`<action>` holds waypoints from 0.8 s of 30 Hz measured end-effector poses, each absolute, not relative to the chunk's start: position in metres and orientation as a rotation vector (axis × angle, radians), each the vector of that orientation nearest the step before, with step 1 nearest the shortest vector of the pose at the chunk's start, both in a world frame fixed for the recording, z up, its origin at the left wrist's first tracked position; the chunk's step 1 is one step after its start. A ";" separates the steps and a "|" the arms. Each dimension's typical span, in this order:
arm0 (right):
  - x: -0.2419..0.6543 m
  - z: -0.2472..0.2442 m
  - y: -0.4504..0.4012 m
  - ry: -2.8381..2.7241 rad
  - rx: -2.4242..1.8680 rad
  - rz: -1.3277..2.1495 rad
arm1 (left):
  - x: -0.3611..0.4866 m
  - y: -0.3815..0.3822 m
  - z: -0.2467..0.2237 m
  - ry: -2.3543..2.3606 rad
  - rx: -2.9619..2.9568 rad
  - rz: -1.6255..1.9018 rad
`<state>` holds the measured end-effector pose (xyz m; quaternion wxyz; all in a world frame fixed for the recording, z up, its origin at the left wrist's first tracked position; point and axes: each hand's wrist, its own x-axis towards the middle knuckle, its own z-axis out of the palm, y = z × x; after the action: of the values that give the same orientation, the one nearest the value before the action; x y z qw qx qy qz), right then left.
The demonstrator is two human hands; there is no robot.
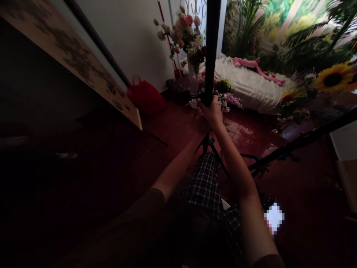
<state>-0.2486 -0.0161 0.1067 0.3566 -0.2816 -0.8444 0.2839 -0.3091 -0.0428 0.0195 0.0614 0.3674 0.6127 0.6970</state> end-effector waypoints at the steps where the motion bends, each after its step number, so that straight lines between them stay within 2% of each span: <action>1: -0.243 0.112 -0.015 -2.217 -0.698 0.733 | -0.308 -0.044 0.018 1.875 1.098 2.114; 6: -0.193 0.125 -0.024 -2.385 -0.576 0.852 | -0.303 -0.048 0.015 1.898 1.056 2.178; 12: -0.155 0.095 -0.029 -2.432 -0.783 0.937 | -0.298 -0.053 0.015 1.927 1.082 2.175; 20: -0.178 0.060 -0.024 -1.859 -1.075 1.444 | -0.294 -0.057 0.022 1.903 1.044 2.170; 24: -0.171 0.058 -0.035 -1.920 -1.028 1.194 | -0.292 -0.058 0.023 1.930 1.050 2.188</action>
<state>-0.1705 -0.0351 0.0580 0.3233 -0.3918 -0.7315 0.4548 -0.2920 -0.0577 0.0228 0.0206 0.3385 0.6222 0.7055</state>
